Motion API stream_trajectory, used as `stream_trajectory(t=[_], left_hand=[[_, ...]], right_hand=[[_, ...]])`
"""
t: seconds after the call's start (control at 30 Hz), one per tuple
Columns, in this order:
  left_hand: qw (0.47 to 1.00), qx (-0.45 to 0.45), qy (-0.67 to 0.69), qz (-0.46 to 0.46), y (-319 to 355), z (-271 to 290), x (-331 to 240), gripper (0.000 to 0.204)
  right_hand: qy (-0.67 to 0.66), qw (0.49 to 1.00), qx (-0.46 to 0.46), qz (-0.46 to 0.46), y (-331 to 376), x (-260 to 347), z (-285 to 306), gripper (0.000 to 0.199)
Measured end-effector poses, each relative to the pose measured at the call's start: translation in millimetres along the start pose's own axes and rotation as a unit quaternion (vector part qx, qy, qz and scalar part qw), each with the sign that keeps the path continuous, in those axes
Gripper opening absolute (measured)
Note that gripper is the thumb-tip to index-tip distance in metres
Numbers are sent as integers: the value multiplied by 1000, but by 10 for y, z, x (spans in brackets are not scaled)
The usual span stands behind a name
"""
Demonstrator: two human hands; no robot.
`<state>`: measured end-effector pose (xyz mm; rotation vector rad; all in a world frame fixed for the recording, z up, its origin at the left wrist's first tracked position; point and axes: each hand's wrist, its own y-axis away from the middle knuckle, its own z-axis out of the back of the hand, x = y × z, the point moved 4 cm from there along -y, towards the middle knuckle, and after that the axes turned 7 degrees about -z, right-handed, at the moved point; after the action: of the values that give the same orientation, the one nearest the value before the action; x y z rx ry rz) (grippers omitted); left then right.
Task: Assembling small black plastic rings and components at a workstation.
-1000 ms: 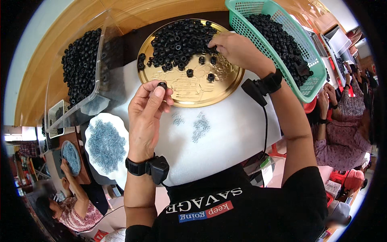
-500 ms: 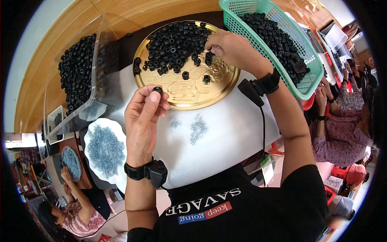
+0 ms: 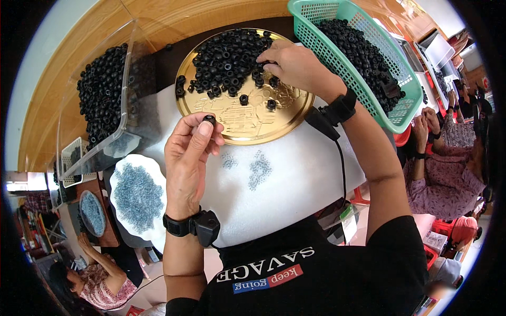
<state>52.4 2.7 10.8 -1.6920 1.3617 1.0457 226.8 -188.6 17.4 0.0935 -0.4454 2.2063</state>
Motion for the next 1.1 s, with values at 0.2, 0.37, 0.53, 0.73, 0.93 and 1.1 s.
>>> stream_trajectory(t=[0.2,0.37,0.53,0.73,0.93,1.1], left_hand=[[1000,-2,-3,1,3,2,-12,23],[1000,-5,-7,2,6,2,-22,23],[1000,0,5,6,5,-3,-12,23],[1000,0,7,-12,-22,55,-29,22],[999,-26,14,-24,-42,128,-88,23],[999,-37,14,-29,-45,136,-116,23]], right_hand=[[32,999,29,-6,-45,37,-71,17],[-17,999,45,10,-26,36,-53,18],[-147,986,59,-43,10,-47,68,19],[-75,996,34,41,26,28,48,19],[-72,980,-3,188,74,555,24,24],[-36,978,56,199,120,580,2,25]])
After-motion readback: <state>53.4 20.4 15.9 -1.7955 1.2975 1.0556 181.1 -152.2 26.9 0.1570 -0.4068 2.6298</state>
